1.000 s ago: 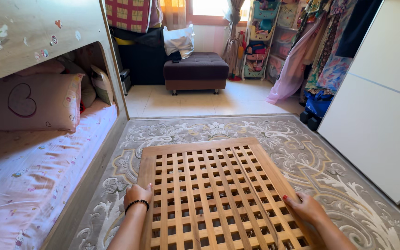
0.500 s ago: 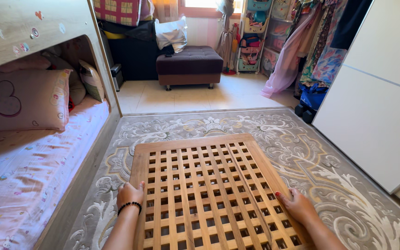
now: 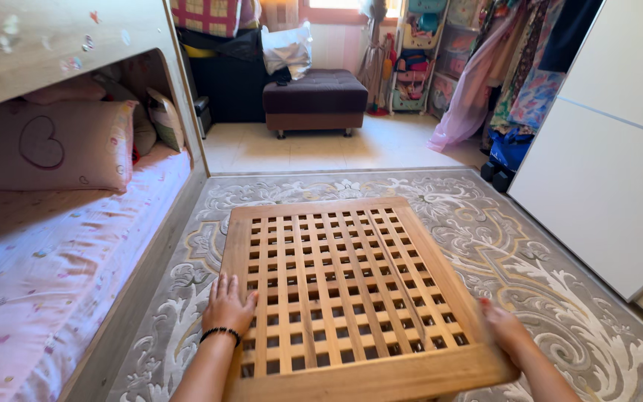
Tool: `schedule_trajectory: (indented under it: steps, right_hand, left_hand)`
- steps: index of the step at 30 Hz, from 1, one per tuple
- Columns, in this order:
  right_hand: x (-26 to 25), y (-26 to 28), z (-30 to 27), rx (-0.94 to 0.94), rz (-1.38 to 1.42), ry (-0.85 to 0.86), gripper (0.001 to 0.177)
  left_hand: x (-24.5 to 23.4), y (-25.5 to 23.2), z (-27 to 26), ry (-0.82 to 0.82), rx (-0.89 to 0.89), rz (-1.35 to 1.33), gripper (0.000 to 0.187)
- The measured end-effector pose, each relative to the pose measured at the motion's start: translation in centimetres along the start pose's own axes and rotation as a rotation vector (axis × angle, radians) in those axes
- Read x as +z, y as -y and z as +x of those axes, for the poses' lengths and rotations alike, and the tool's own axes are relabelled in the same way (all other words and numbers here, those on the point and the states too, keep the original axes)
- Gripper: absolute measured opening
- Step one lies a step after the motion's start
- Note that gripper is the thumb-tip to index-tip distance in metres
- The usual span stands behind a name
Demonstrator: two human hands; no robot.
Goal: The person assembles a wooden lattice crate by hand, attaching side panels to a base and securing them with screws. They flip the crate to attach the remaining panels and complete the assembly.
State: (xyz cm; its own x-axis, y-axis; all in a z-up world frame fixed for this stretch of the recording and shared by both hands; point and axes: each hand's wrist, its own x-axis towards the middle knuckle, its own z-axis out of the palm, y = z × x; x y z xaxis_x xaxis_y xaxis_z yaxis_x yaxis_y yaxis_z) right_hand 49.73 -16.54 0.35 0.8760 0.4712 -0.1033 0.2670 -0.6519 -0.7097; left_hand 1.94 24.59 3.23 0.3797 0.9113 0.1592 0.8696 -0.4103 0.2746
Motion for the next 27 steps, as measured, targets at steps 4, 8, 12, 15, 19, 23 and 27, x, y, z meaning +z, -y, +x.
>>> schedule_trajectory:
  steps: [4, 8, 12, 15, 19, 23, 27]
  right_hand:
    - [-0.4, -7.0, -6.2, 0.045, 0.134, -0.015, 0.068]
    - [3.0, -13.8, -11.6, 0.081, 0.140, 0.052, 0.065]
    - [6.6, -20.5, -18.0, 0.094, 0.082, 0.183, 0.061]
    - [7.7, -24.5, -23.0, 0.073, 0.043, 0.269, 0.059]
    - [8.1, -30.4, -31.2, 0.061, -0.007, 0.353, 0.056]
    - [6.8, -33.0, -35.9, -0.011, -0.036, 0.353, 0.054]
    - [2.0, -26.7, -33.1, -0.138, 0.110, 0.318, 0.051]
  left_hand:
    - [0.4, 2.9, -4.1, 0.070, -0.098, -0.155, 0.078]
    - [0.9, 7.2, -7.2, 0.000, -0.041, -0.368, 0.073]
    - [1.9, 9.4, -13.3, -0.032, -0.132, -0.989, 0.064]
    - [2.8, 10.8, -19.7, 0.068, -0.262, -1.329, 0.055]
    - [5.7, 12.9, -28.1, 0.232, -0.244, -1.192, 0.046]
    - [4.7, 12.0, -32.0, 0.420, -0.191, -1.105, 0.049]
    - [0.4, 9.9, -34.6, 0.418, -0.019, -1.085, 0.050]
